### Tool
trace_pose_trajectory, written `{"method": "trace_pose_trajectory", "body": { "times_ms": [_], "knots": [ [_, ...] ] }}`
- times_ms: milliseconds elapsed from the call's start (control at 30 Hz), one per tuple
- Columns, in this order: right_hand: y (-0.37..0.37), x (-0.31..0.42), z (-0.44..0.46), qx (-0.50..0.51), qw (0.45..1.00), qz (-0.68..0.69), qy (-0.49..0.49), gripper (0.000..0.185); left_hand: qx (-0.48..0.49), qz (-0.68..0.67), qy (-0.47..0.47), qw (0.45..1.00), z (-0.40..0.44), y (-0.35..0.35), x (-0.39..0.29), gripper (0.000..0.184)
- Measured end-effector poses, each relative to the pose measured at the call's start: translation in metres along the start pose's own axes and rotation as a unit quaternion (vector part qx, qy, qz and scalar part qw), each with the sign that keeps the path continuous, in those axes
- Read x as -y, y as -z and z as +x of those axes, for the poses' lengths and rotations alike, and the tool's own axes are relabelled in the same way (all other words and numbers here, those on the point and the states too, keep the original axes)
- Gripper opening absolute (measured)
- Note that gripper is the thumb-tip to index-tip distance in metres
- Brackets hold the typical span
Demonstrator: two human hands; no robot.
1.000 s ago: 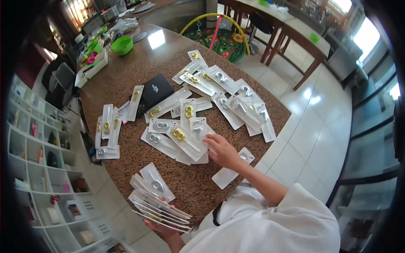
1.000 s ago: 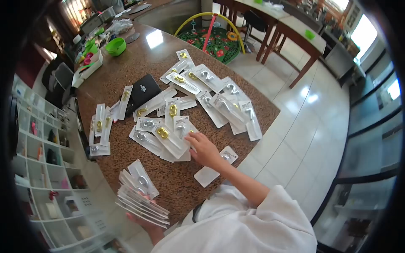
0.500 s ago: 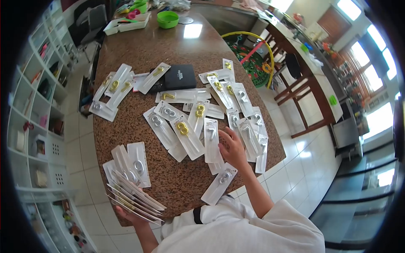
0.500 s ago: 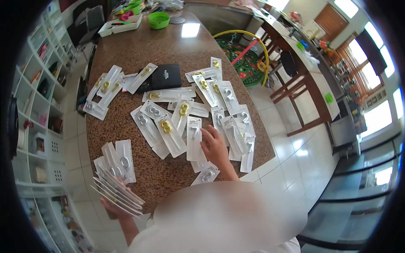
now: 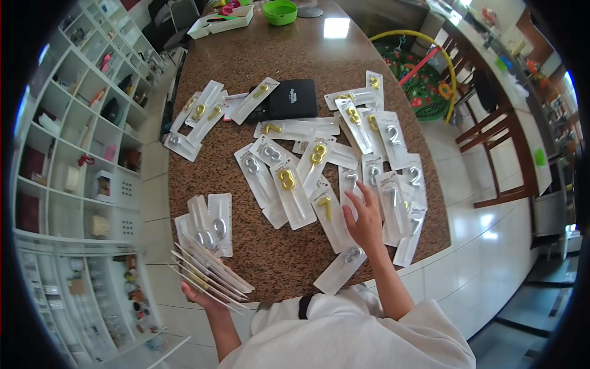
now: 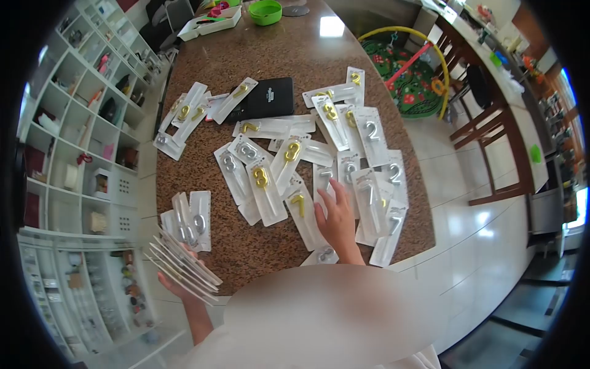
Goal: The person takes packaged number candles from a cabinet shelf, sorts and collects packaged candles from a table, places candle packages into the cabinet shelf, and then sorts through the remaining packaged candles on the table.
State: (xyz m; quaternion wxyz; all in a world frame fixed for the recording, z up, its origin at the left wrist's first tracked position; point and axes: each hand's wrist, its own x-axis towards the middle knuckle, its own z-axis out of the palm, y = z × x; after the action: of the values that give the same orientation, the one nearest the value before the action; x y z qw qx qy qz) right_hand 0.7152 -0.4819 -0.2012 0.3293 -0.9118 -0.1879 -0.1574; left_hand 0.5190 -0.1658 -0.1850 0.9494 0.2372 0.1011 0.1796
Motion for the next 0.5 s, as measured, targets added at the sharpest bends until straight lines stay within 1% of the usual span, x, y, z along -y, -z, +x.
{"method": "trace_pose_trajectory", "body": {
  "times_ms": [33,100,133,200,267,300,367,433,467,500],
  "knots": [
    [-0.002,0.002,0.004,-0.017,1.0,0.017,-0.005,0.033,0.014,-0.016,0.021,1.0,0.001,-0.008,0.002,0.079],
    [-0.014,0.016,0.02,0.001,0.994,0.103,-0.034,0.034,0.003,-0.007,0.032,0.999,0.004,-0.015,0.001,0.078],
    [-0.019,0.022,0.028,-0.008,0.992,0.116,-0.048,0.034,0.006,0.013,0.039,0.999,0.004,-0.022,0.0,0.078],
    [-0.029,0.032,0.049,0.006,0.99,0.092,-0.105,0.034,0.019,0.004,0.058,0.998,0.009,-0.037,-0.001,0.076],
    [-0.04,0.034,0.063,0.032,0.985,0.041,-0.164,0.035,0.034,0.015,0.055,0.998,0.015,-0.048,-0.003,0.076],
    [-0.047,0.031,0.067,0.026,0.984,0.052,-0.166,0.035,0.04,0.007,0.05,0.998,0.017,-0.051,-0.003,0.075],
    [-0.063,0.023,0.064,-0.015,0.991,0.057,-0.123,0.034,0.041,-0.019,0.039,0.998,0.015,-0.05,-0.01,0.075],
    [-0.063,0.024,0.062,-0.045,0.982,0.137,-0.12,0.031,0.041,-0.01,0.03,0.999,0.014,-0.042,-0.027,0.076],
    [-0.065,0.026,0.059,-0.038,0.982,0.139,-0.118,0.031,0.046,-0.008,0.023,0.999,0.014,-0.037,-0.035,0.076],
    [-0.067,0.029,0.057,-0.04,0.978,0.148,-0.143,0.031,0.052,-0.008,0.016,0.998,0.014,-0.032,-0.043,0.077]
  ]
}}
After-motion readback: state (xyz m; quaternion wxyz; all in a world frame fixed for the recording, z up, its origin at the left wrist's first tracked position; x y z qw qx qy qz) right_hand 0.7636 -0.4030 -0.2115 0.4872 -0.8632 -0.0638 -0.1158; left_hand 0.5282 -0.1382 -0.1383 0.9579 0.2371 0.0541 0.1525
